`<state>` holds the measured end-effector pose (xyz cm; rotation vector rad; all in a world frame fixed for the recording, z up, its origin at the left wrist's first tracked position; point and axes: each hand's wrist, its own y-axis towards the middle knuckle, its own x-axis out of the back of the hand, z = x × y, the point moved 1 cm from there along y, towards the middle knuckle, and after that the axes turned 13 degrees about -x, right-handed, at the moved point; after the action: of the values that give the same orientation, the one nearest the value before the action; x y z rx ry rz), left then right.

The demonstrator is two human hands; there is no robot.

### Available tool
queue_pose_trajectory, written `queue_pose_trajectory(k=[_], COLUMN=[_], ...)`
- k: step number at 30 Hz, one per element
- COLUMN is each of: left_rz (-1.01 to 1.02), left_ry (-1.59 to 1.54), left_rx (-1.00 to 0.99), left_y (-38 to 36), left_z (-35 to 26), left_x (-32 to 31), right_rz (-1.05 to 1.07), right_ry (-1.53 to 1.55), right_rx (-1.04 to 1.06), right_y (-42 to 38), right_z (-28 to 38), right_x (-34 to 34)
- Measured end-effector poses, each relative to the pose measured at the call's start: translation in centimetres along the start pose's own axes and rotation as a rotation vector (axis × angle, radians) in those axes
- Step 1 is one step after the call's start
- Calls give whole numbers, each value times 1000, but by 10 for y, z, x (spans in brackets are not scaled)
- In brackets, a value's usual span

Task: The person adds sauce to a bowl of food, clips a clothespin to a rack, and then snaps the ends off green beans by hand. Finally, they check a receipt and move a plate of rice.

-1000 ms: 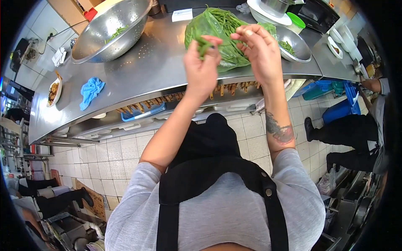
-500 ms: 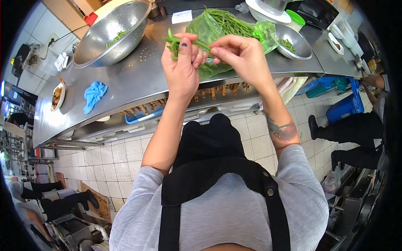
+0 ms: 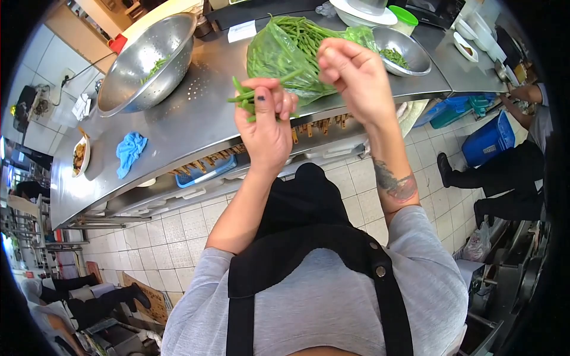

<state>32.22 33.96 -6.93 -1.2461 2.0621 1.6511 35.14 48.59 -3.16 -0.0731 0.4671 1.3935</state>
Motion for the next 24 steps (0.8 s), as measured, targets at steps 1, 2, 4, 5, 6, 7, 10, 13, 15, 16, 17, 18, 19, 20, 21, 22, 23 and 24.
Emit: queue_pose_trajectory(k=[1,2,4,5,6,7,10,13,15,16,17,18,19,20,21,22,23,24], left_rz=[-3,-6,-9,-26,-43,-62,-134,-260,-443,-447,-481,-514,-546,-545,-459,-373,-288,-292], left_ry=[42,83,121,135,151,167,94,38,3,4,2,1,0,2,-34,-69,-104,-102], left_rx=[-19,-40,-60,-47,-35,-23,81,185,304,303,357,411,465,464,478,490,499,493], left_y=[1,3,6,8,10,10,6,5,3,3,2,2,2,1,-2,-2,-2,-2], left_z=[-2,-5,-13,-18,-24,-29,-40,-40,-38,-37,-36,-35,-35,-36,-35,-35,-36,-38], left_x=[3,7,15,21,27,32,44,43,40,35,29,23,21,24,29,33,37,43], right_rz=[20,-78,-356,-536,-649,-759,-796,-777,-738,-734,-550,-369,-368,-322,-274,-223,-218,-267], right_ry=[132,34,-237,-409,-554,-700,-1319,-1574,-1456,-1457,-1477,-1484,-1481,-1565,-1648,-1729,-1729,-1581], right_rx=[-12,98,363,517,530,541,489,535,683,682,542,403,403,320,235,150,155,116], right_y=[3,7,19,25,31,35,45,46,41,40,41,43,45,48,50,52,51,48], right_z=[3,9,28,38,47,55,51,47,39,34,29,24,19,10,5,4,7,11], right_x=[10,23,57,76,99,120,162,141,106,95,85,79,78,80,74,68,64,63])
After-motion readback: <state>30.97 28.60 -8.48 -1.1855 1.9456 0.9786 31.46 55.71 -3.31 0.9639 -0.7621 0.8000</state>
